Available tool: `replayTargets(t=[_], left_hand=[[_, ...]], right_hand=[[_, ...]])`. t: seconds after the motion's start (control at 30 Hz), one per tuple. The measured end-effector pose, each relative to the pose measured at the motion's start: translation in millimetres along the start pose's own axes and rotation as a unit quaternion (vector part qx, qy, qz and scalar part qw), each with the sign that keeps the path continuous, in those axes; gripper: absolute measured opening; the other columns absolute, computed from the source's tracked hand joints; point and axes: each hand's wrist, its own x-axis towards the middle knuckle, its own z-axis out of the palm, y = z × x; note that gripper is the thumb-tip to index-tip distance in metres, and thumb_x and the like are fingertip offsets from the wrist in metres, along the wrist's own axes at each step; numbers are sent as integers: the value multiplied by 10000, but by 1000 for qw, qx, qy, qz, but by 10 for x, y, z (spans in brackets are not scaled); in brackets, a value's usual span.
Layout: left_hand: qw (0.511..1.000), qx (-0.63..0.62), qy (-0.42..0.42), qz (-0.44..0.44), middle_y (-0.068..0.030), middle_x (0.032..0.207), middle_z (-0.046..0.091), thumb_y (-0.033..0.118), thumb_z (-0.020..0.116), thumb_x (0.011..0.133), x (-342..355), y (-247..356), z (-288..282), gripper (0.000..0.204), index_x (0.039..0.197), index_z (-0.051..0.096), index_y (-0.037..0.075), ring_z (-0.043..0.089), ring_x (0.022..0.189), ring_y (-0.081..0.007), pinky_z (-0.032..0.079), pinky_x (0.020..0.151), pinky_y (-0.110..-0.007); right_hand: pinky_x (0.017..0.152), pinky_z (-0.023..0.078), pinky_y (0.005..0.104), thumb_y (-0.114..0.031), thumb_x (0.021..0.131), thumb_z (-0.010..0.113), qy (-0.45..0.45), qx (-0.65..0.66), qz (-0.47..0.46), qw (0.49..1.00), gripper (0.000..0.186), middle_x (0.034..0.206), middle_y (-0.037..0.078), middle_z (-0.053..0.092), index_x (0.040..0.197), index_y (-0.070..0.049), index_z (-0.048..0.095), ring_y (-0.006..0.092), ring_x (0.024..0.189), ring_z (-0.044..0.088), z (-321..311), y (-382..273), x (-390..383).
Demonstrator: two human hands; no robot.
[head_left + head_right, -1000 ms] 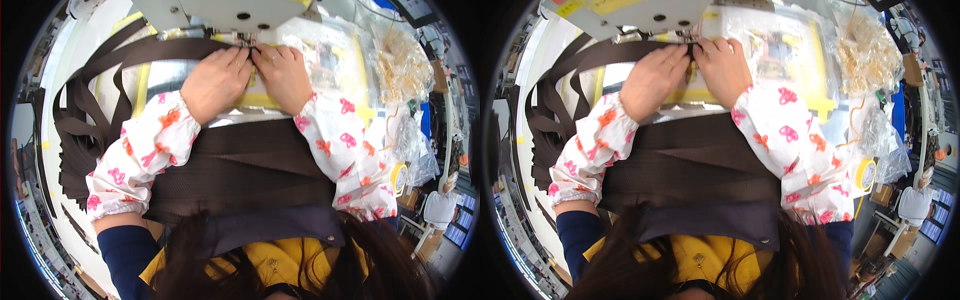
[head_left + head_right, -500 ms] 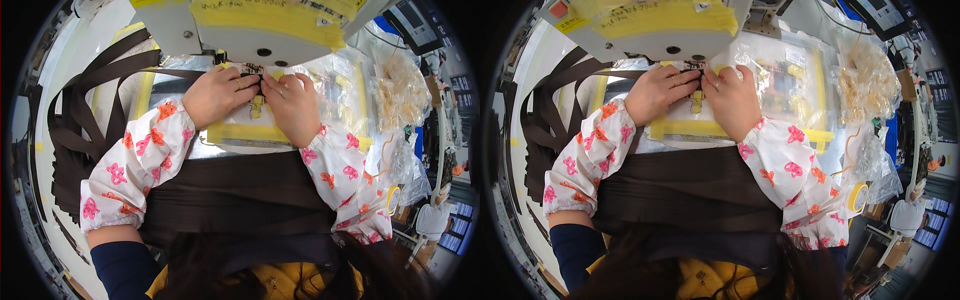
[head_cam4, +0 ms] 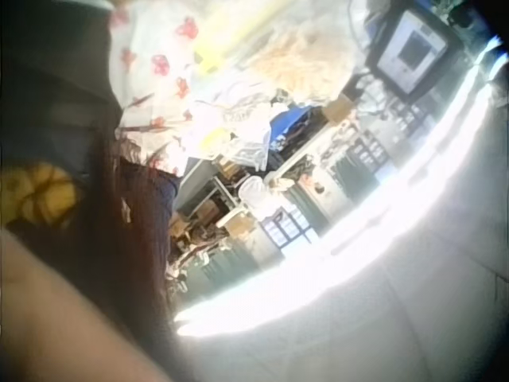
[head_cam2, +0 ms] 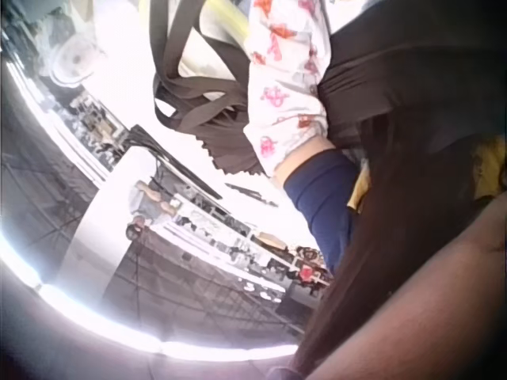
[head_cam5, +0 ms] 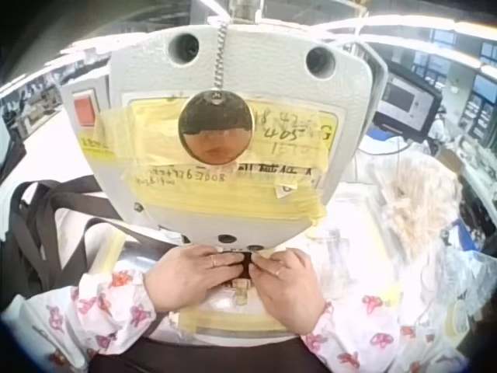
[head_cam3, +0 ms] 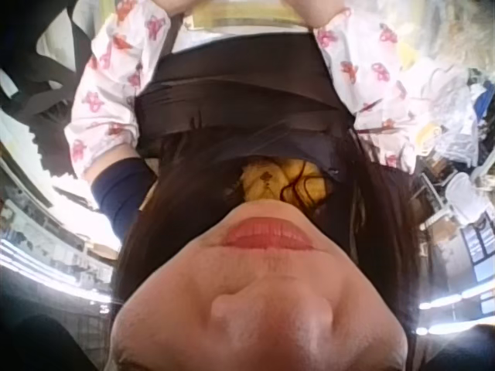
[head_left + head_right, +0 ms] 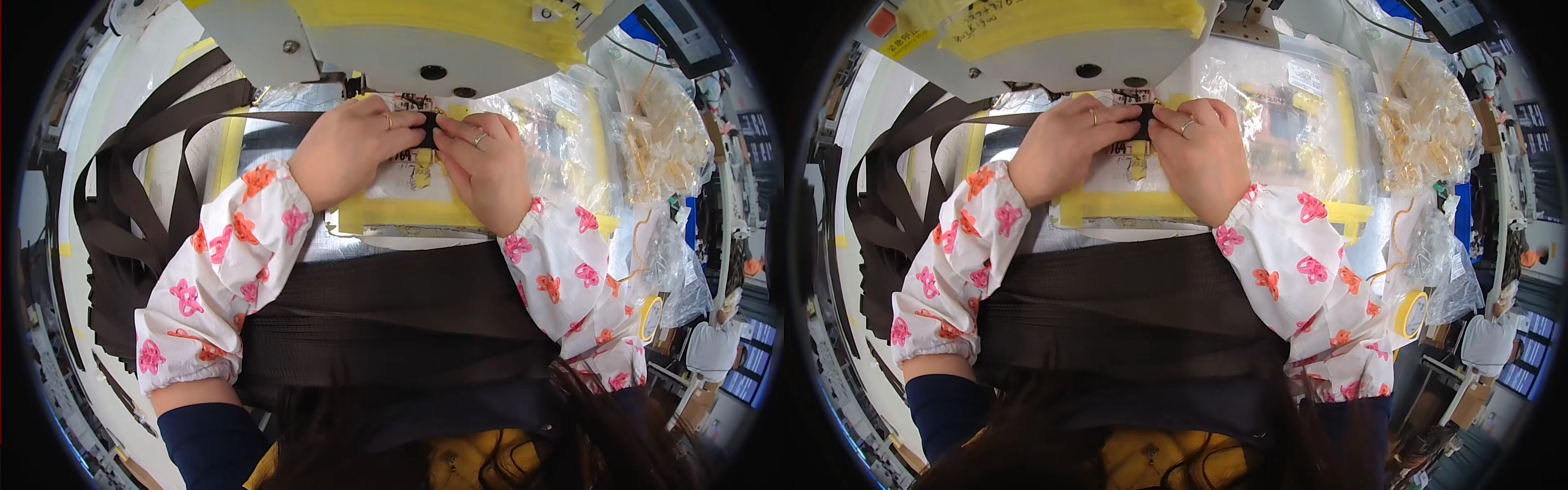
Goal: The person attaches a plastic template sheet to a sewing machine table, then loops fabric straps through metal hardware pieces and sews the strap ends using the sewing machine.
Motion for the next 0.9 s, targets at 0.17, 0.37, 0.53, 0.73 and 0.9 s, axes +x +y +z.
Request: replayTargets(t=[0.17, 0.37, 0.53, 0.73, 0.9], left_hand=[[997, -67, -12, -35, -23, 1053, 594, 3, 560, 652, 42, -2, -18, 311, 941, 610, 108, 537, 800, -225, 468, 731, -304], [996, 82, -3, 28, -41, 1093, 570, 32, 563, 650, -28, 102, -54, 317, 963, 602, 65, 532, 796, -220, 458, 728, -305], [999, 35, 6, -13, -47, 1109, 557, 45, 585, 646, -57, 117, -3, 334, 980, 598, 47, 521, 826, -214, 446, 730, -299], [993, -22, -10, -114, -115, 1053, 525, 67, 551, 690, -75, 166, -91, 287, 963, 631, 101, 496, 968, -256, 361, 865, -397], [988, -40, -8, -148, -108, 1051, 534, 72, 562, 707, -60, 175, -85, 272, 954, 646, 147, 499, 981, -258, 333, 890, -425]], right_hand=[[817, 379, 355, -76, 659, 602, 2, -7, 1, 1000, 149, 954, 28, 620, 799, -39, 633, 201, 854, 524, -53, 29, 0], [857, 370, 376, -78, 672, 552, -29, -53, -28, 998, 182, 984, 26, 614, 835, -47, 626, 192, 881, 518, -12, 5, 5], [882, 359, 406, -86, 675, 543, -34, -91, -18, 995, 198, 1009, 25, 605, 856, -47, 615, 189, 900, 516, -52, -14, -25], [886, 359, 409, -87, 652, 554, -36, -87, -6, 996, 183, 990, 23, 606, 817, -45, 619, 173, 887, 514, -50, -75, 15], [885, 356, 408, -90, 647, 562, -37, -69, 3, 997, 179, 980, 20, 612, 810, -44, 621, 173, 878, 516, -64, -49, 25]])
